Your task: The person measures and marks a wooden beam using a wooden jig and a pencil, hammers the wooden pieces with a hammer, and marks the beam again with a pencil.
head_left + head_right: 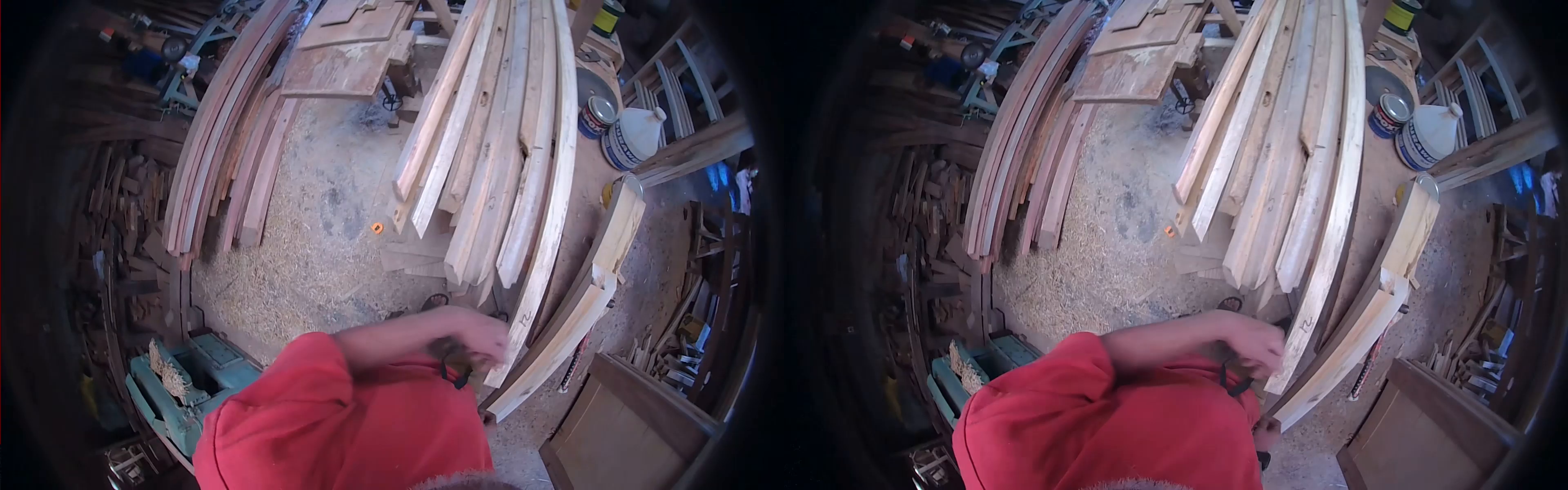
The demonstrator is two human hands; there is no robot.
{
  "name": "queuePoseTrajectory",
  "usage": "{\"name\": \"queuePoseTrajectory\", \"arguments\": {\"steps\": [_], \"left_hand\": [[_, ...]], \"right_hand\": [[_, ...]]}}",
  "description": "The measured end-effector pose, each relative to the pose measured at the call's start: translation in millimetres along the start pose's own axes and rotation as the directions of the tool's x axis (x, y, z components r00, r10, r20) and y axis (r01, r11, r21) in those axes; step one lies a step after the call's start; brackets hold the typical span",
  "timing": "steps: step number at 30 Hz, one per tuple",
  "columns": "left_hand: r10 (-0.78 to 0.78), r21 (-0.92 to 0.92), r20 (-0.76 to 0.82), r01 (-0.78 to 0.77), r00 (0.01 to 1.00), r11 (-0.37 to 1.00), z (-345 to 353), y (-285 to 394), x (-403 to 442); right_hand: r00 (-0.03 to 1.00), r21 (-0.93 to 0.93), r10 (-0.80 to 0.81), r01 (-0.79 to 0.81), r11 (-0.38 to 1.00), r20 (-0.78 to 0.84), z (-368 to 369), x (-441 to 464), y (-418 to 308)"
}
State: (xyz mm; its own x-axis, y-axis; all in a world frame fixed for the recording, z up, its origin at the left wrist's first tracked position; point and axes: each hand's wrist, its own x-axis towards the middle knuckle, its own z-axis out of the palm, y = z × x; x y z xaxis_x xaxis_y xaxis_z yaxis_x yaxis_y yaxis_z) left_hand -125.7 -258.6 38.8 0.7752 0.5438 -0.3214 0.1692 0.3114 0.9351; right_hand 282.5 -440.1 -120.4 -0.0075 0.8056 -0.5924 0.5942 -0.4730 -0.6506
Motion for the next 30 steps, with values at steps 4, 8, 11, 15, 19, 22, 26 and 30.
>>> {"name": "queuePoseTrajectory", "arguments": {"steps": [4, 8, 11, 15, 19, 22, 26, 30], "left_hand": [[-0.202, -0.033, -0.541, 0.219, 0.816, 0.975, 93, -147, -96], [-0.709, -0.308, -0.479, 0.657, 0.518, 0.688, 165, -258, -121], [-0.721, -0.58, -0.496, 0.434, 0.484, 0.69, 189, -289, -127], [-0.781, -0.84, -0.498, 0.014, 0.376, 0.543, 221, -265, -137], [-0.857, -0.933, -0.326, 0.008, 0.399, 0.359, 233, -263, -144], [-0.854, -0.824, -0.368, 0.296, 0.367, 0.483, 225, -257, -149], [-0.833, -0.776, -0.461, 0.317, 0.305, 0.545, 248, -254, -145], [-0.856, -0.885, -0.428, -0.324, 0.289, 0.334, 282, -236, -140]], "right_hand": [[0.946, -0.315, -0.102, 0.203, 0.927, 0.309, -19, -20, 75], [0.897, -0.113, -0.094, 0.157, 0.981, 0.431, -6, -27, -95], [0.869, 0.164, -0.235, 0.18, 0.97, 0.435, 15, -22, -86], [0.822, 0.098, -0.316, 0.307, 0.947, 0.474, 33, -20, -130], [0.823, 0.019, -0.227, 0.255, 0.967, 0.521, 35, -15, -111], [0.825, -0.04, -0.174, 0.231, 0.972, 0.537, 30, -12, -94], [0.838, -0.117, -0.085, 0.175, 0.978, 0.539, 19, -12, -67], [0.842, -0.169, -0.02, 0.131, 0.977, 0.539, 7, -15, -46]]}}
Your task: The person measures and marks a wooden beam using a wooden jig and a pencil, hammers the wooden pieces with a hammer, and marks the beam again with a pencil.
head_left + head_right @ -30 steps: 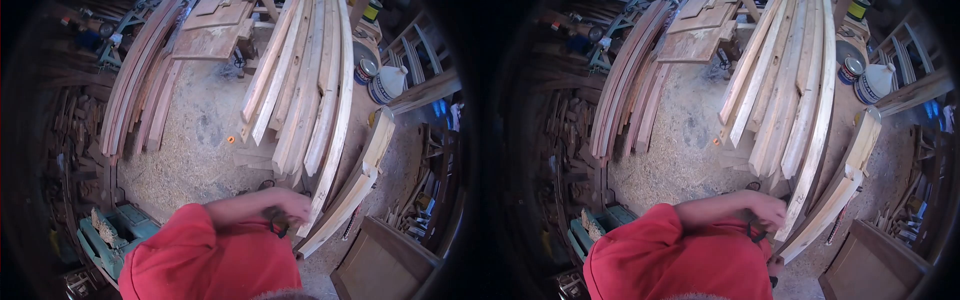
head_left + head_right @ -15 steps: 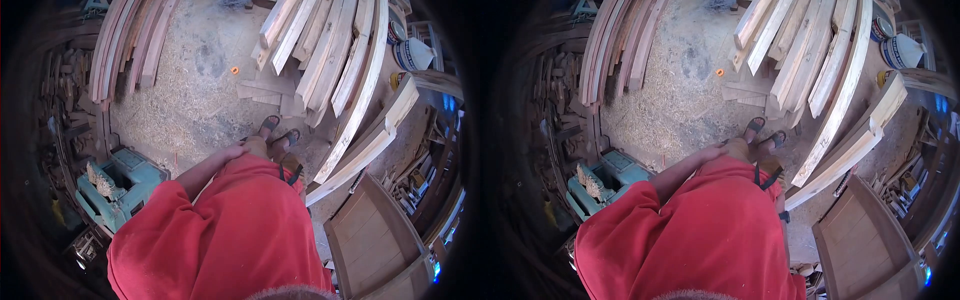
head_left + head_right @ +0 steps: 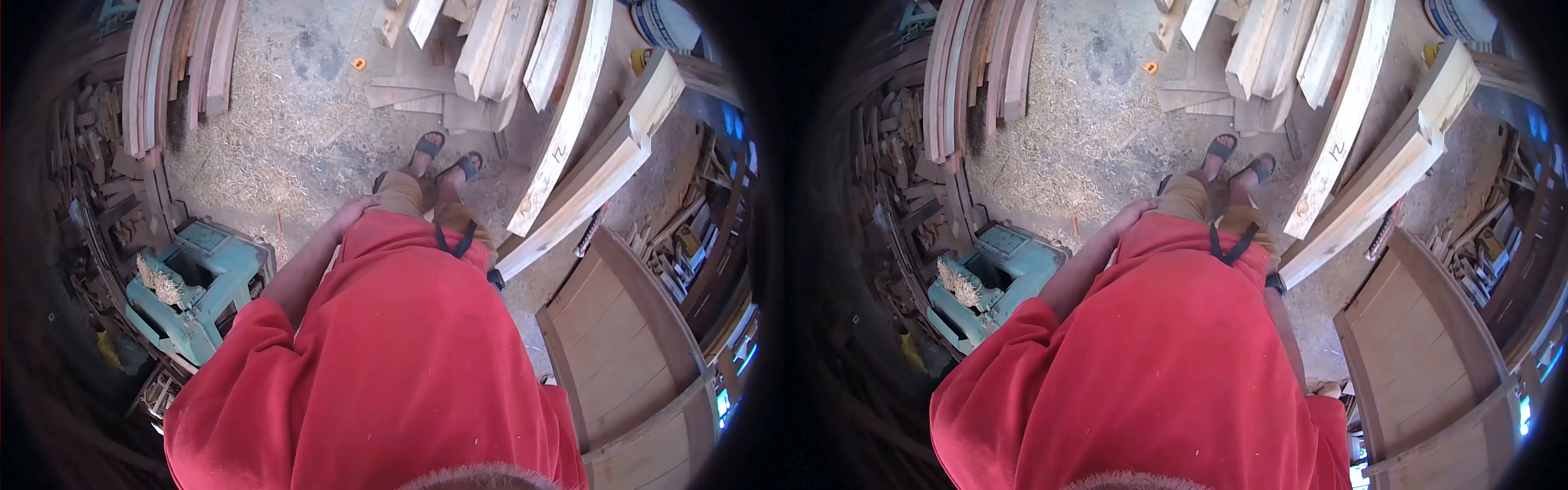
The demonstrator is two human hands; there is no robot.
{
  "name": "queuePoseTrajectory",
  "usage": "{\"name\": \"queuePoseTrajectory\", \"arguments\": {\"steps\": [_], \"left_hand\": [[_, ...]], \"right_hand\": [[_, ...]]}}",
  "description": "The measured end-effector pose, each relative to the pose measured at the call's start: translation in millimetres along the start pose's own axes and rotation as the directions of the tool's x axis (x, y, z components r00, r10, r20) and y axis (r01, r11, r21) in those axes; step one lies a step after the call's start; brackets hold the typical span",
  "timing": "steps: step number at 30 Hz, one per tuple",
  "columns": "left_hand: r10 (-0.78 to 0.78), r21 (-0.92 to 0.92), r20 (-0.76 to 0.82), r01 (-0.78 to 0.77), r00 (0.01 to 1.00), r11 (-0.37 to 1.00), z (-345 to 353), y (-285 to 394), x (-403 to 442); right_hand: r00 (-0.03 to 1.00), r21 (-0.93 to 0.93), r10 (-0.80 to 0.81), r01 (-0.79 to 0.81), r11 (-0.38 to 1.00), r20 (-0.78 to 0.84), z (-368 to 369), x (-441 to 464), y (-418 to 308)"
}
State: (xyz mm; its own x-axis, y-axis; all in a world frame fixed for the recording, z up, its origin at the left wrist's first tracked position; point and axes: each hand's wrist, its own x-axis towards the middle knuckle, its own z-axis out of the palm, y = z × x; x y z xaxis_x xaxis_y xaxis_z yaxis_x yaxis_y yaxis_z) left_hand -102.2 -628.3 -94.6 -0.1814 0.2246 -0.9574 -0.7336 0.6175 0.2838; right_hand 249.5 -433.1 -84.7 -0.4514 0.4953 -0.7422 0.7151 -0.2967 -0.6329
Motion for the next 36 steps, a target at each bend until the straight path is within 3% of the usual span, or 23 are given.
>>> {"name": "queuePoseTrajectory", "arguments": {"steps": [1, 2, 4, 5, 7, 10, 11, 13, 14, 20, 23, 25, 29, 32, 34, 36], "left_hand": [[-0.001, -0.158, 0.039, 0.008, 0.999, 0.987, 2, -2, -9], [-0.008, -0.16, 0.04, 0.014, 0.999, 0.987, 2, 0, -13], [0.095, 0.097, 0.023, -0.097, 0.995, 0.99, -6, -3, -10], [0.098, 0.092, 0.023, -0.1, 0.995, 0.991, -8, -5, -9], [0.205, 0.416, -0.015, -0.18, 0.979, 0.891, -20, -9, 0], [0.295, 0.495, -0.05, -0.233, 0.954, 0.837, -42, -18, -13], [0.306, 0.486, -0.056, -0.242, 0.95, 0.84, -47, -23, -18], [0.353, 0.274, -0.317, -0.271, 0.88, 0.923, -60, -47, -28], [0.358, 0.265, -0.318, -0.281, 0.878, 0.922, -66, -55, -36], [0.37, 0.254, -0.164, -0.324, 0.914, 0.911, -146, -56, -76], [0.315, 0.064, -0.056, -0.311, 0.947, 0.948, -196, -46, -92], [0.245, 0.169, -0.001, -0.242, 0.969, 0.956, -215, -12, -114], [0.276, 0.072, 0.054, -0.279, 0.96, 0.957, -258, -24, -88], [0.346, 0.222, 0.0, -0.338, 0.938, 0.915, -276, -47, -67], [0.26, -0.058, -0.276, -0.286, 0.925, 0.957, -278, -66, -62], [0.181, -0.182, -0.368, -0.261, 0.912, 0.948, -282, -65, -55]], "right_hand": [[1.0, -0.004, 0.011, -0.011, 1.0, 0.004, -1, -2, 4], [1.0, -0.01, 0.02, -0.02, 1.0, 0.007, -1, -3, 8], [0.999, -0.018, 0.038, -0.038, 0.999, 0.012, 0, -4, 14], [0.999, -0.029, 0.049, -0.049, 0.998, 0.017, 1, -5, 14], [0.998, -0.045, 0.048, -0.047, 0.998, 0.028, 6, 1, 13], [0.997, -0.076, 0.055, -0.051, 0.996, 0.054, 16, 10, 5], [0.997, -0.087, 0.058, -0.053, 0.995, 0.059, 20, 14, 2], [0.996, -0.11, 0.06, -0.052, 0.993, 0.07, 30, 19, -8], [0.996, -0.12, 0.058, -0.049, 0.992, 0.072, 37, 24, -14], [0.996, -0.164, 0.063, -0.053, 0.985, 0.058, 91, 40, -55], [0.995, -0.188, 0.08, -0.069, 0.98, 0.053, 123, 41, -73], [0.994, -0.199, 0.092, -0.081, 0.977, 0.05, 142, 37, -83], [0.994, -0.211, 0.092, -0.079, 0.974, 0.051, 169, 32, -98], [0.996, -0.206, 0.071, -0.059, 0.977, 0.055, 182, 30, -105], [0.997, -0.193, 0.041, -0.029, 0.981, 0.059, 187, 30, -104], [0.998, -0.171, -0.008, 0.018, 0.985, 0.062, 189, 31, -103]]}}
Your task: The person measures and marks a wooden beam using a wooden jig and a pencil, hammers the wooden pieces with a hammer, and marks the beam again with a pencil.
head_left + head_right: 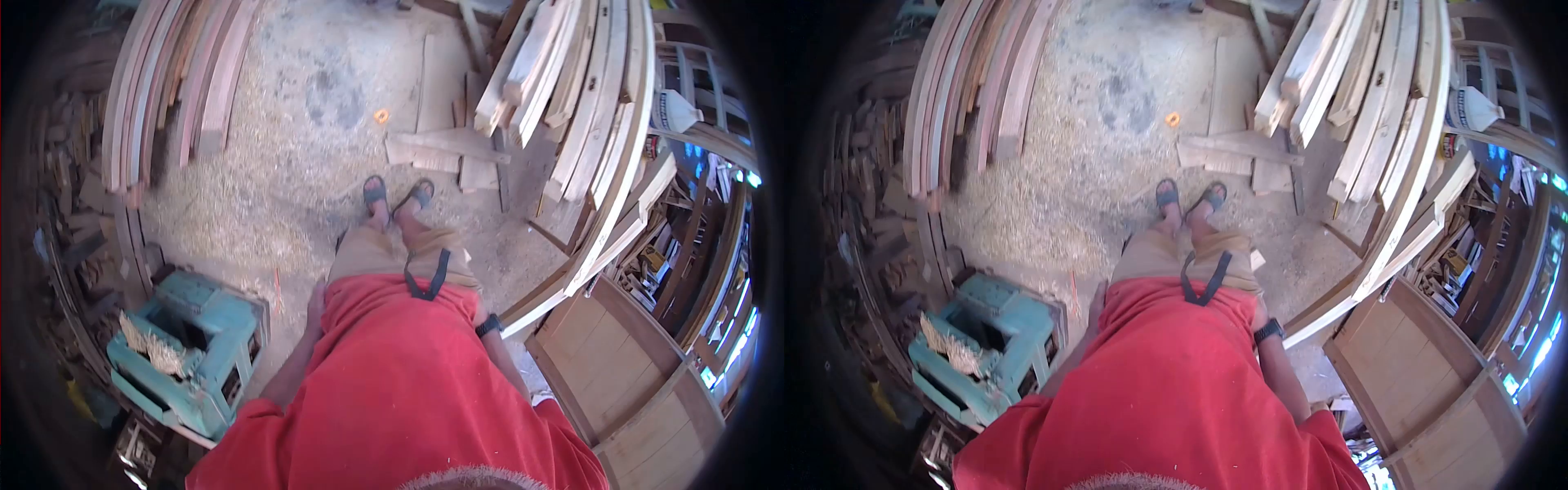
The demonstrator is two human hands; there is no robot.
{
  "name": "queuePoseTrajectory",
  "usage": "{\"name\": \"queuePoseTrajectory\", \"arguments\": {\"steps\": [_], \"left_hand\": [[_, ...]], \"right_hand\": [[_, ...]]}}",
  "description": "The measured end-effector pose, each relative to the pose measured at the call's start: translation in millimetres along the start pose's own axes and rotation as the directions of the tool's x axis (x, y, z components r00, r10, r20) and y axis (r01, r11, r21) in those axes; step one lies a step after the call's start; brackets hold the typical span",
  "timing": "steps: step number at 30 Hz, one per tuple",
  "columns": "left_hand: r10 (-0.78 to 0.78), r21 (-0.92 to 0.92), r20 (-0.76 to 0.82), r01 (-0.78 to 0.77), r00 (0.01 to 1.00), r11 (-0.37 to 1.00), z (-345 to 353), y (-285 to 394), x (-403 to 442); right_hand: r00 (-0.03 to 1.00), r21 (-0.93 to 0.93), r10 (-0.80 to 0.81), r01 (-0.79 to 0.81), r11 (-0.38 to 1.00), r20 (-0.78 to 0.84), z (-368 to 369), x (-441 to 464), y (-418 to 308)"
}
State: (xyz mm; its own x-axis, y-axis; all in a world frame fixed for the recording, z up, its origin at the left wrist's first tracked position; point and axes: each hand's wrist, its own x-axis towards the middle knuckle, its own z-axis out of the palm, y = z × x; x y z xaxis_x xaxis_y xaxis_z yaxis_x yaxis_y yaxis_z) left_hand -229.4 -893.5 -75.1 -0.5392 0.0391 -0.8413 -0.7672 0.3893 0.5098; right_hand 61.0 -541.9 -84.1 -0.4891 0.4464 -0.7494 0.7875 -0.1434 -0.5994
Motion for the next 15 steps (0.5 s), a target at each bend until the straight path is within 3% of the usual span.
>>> {"name": "queuePoseTrajectory", "arguments": {"steps": [3, 5, 6, 7, 8, 9, 10, 12, 15], "left_hand": [[-0.066, -0.021, 0.024, 0.067, 0.998, 0.998, 6, 10, 11], [-0.096, -0.027, 0.052, 0.097, 0.994, 0.995, 12, 21, 22], [-0.103, -0.036, 0.066, 0.105, 0.992, 0.994, 14, 28, 28], [-0.116, -0.047, 0.072, 0.12, 0.991, 0.992, 14, 34, 33], [-0.121, -0.058, 0.083, 0.126, 0.989, 0.99, 15, 40, 37], [-0.131, -0.066, 0.091, 0.137, 0.987, 0.988, 15, 46, 42], [-0.136, -0.073, 0.099, 0.144, 0.986, 0.987, 13, 50, 46], [-0.14, -0.102, 0.128, 0.153, 0.982, 0.983, 9, 62, 61], [-0.122, -0.178, 0.206, 0.159, 0.971, 0.971, 0, 69, 101]], "right_hand": [[0.996, 0.039, -0.084, 0.085, 0.996, -0.043, -3, -3, -22], [0.99, 0.087, -0.026, 0.039, 0.995, -0.141, -1, -9, -34], [0.946, 0.394, 0.153, -0.03, 0.919, -0.285, 9, -8, -24], [0.869, 0.67, 0.355, -0.038, 0.741, -0.344, 21, -7, -8], [0.914, 0.344, 0.262, -0.149, 0.927, -0.31, 28, -4, 24], [0.948, -0.043, 0.166, -0.184, 0.982, -0.273, 34, 0, 57], [0.966, -0.188, 0.169, -0.206, 0.96, -0.196, 40, -7, 59], [0.943, -0.066, 0.303, -0.314, 0.947, -0.136, 46, -9, 58], [0.91, 0.084, 0.375, -0.366, 0.927, -0.178, 56, -11, 48]]}}
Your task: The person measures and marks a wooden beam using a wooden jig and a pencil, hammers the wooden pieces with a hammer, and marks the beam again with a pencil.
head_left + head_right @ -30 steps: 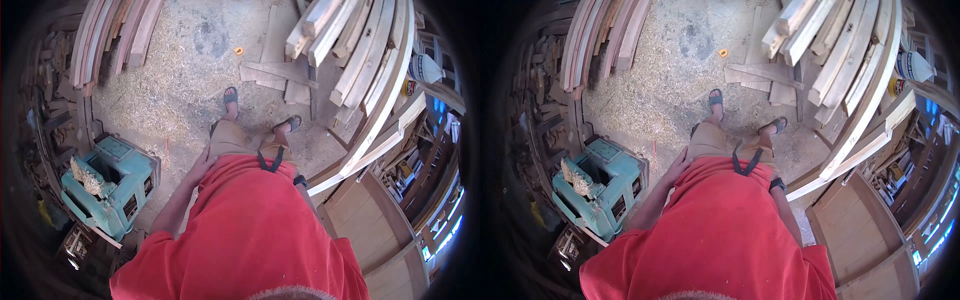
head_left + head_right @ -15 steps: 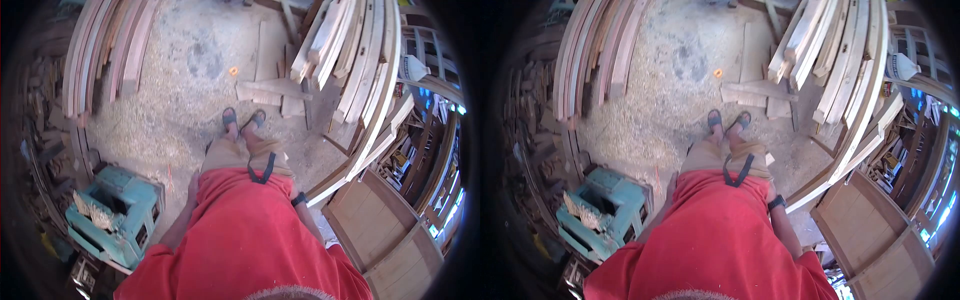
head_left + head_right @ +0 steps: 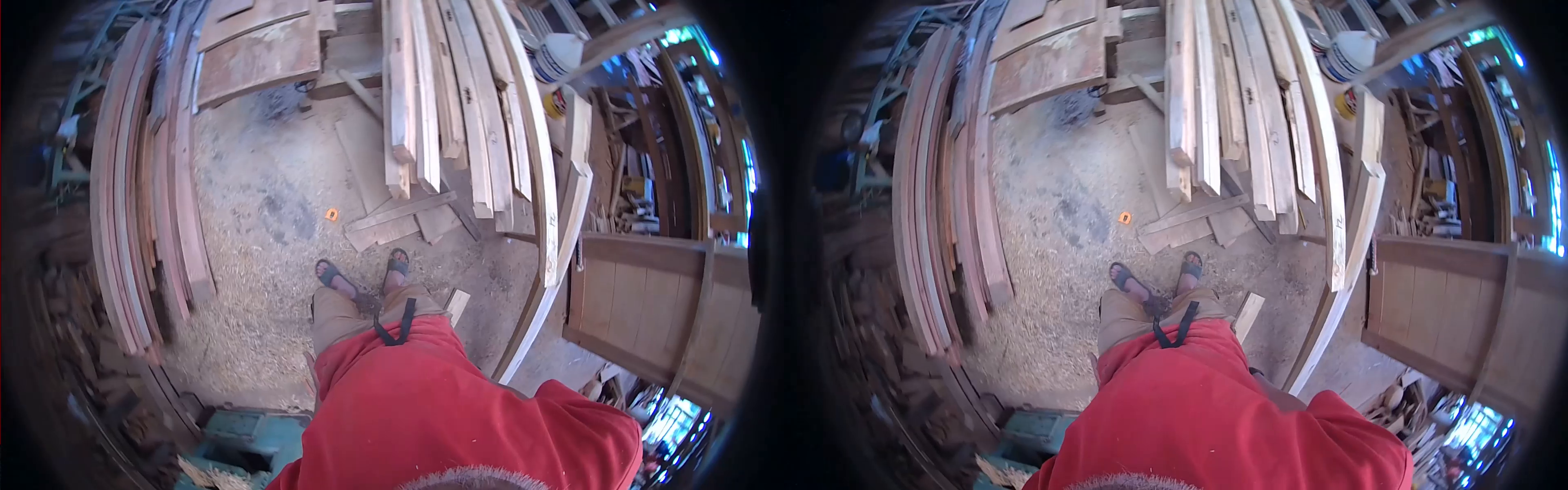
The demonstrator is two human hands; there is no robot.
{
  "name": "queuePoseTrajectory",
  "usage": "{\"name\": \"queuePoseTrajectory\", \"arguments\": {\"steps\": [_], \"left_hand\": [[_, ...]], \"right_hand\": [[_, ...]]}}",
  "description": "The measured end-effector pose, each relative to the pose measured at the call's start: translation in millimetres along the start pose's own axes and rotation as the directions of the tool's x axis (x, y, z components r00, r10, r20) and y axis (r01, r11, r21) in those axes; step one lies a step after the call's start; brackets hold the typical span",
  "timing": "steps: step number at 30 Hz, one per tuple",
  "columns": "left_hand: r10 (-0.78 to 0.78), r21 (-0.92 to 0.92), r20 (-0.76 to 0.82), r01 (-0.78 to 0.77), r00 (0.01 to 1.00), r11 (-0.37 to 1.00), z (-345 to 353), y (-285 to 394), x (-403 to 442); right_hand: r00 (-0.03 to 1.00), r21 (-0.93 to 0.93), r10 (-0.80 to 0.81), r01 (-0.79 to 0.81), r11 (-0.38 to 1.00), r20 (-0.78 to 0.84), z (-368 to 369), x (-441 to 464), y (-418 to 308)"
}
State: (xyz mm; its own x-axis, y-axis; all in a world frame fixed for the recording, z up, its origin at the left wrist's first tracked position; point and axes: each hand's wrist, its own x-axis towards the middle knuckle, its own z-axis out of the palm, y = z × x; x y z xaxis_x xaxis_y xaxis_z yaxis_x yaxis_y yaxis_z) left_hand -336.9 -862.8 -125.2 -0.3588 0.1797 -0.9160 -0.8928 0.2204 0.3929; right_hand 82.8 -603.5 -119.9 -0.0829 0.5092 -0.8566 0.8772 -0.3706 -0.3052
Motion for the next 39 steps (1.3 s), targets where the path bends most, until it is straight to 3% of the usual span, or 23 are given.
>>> {"name": "queuePoseTrajectory", "arguments": {"steps": [4, 6, 7, 8, 10, 11, 14, 15, 18, 22, 25, 28, 30, 32, 33, 35, 36, 37, 38, 39], "left_hand": [[0.004, -0.156, 0.177, 0.024, 0.984, 0.988, -28, 30, 50], [-0.033, 0.116, 0.117, 0.019, 0.993, 0.993, -3, 83, 23], [-0.04, 0.37, 0.051, 0.018, 0.998, 0.929, 19, 115, 10], [-0.063, 0.4, 0.061, 0.033, 0.996, 0.916, 21, 132, 20], [-0.152, 0.754, 0.222, -0.071, 0.963, 0.653, 22, 172, 32], [-0.075, 0.842, 0.167, -0.103, 0.983, 0.53, 25, 189, 26], [-0.107, 0.825, 0.204, -0.112, 0.973, 0.555, -15, 221, 50], [-0.024, 0.869, 0.224, -0.188, 0.974, 0.458, -30, 228, 54], [-0.049, 0.912, 0.123, -0.094, 0.991, 0.4, -80, 248, 77], [-0.004, 0.966, 0.122, -0.118, 0.992, 0.228, -73, 280, 56], [0.085, 0.943, 0.167, -0.184, 0.982, 0.276, -101, 274, 95], [-0.035, 0.98, 0.122, -0.115, 0.992, 0.164, -108, 277, 80], [0.052, 0.965, 0.205, -0.21, 0.977, 0.156, -102, 282, 100], [-0.02, 0.979, 0.185, -0.183, 0.982, 0.091, -96, 295, 117], [-0.049, 0.989, 0.142, -0.139, 0.989, 0.053, -94, 299, 121], [-0.012, 0.965, 0.155, -0.149, 0.988, 0.215, -61, 305, 125], [-0.083, 0.967, 0.153, -0.132, 0.985, 0.217, -59, 300, 149], [-0.161, 0.97, 0.145, -0.108, 0.976, 0.218, -62, 292, 173], [-0.157, 0.984, 0.171, -0.16, 0.973, 0.077, -45, 290, 171], [-0.158, 0.975, 0.202, -0.215, 0.966, -0.064, -17, 288, 164]], "right_hand": [[0.998, 0.128, 0.039, -0.032, 0.991, -0.054, 24, -7, -25], [0.995, 0.181, 0.06, -0.045, 0.982, -0.076, 44, -13, -40], [0.993, 0.21, 0.074, -0.054, 0.976, -0.088, 54, -16, -46], [0.992, 0.235, 0.088, -0.063, 0.97, -0.096, 69, -22, -53], [0.987, 0.276, 0.126, -0.093, 0.957, -0.102, 101, -34, -71], [0.985, 0.291, 0.139, -0.105, 0.951, -0.1, 119, -42, -81], [0.984, 0.29, 0.168, -0.143, 0.946, -0.062, 174, -64, -107], [0.984, 0.281, 0.175, -0.156, 0.947, -0.044, 188, -70, -115], [0.98, 0.252, 0.197, -0.189, 0.949, -0.005, 227, -91, -124], [0.98, 0.204, 0.197, -0.198, 0.959, 0.026, 258, -104, -115], [0.973, 0.224, 0.228, -0.23, 0.947, 0.037, 261, -104, -117], [0.962, 0.243, 0.27, -0.271, 0.932, 0.038, 270, -109, -111], [0.949, 0.257, 0.313, -0.312, 0.915, 0.037, 273, -102, -117], [0.95, 0.214, 0.31, -0.309, 0.927, 0.03, 286, -90, -117], [0.964, 0.134, 0.266, -0.264, 0.955, 0.01, 294, -72, -111], [0.988, -0.054, 0.13, -0.135, 0.989, -0.089, 307, -24, -86], [0.861, 0.453, 0.497, -0.402, 0.796, -0.11, 280, -14, -138], [0.878, 0.261, 0.357, -0.28, 0.924, -0.32, 276, 20, -137], [0.873, 0.168, 0.235, -0.179, 0.969, -0.427, 255, 44, -172], [0.869, 0.24, 0.172, -0.064, 0.969, -0.464, 240, 69, -212]]}}
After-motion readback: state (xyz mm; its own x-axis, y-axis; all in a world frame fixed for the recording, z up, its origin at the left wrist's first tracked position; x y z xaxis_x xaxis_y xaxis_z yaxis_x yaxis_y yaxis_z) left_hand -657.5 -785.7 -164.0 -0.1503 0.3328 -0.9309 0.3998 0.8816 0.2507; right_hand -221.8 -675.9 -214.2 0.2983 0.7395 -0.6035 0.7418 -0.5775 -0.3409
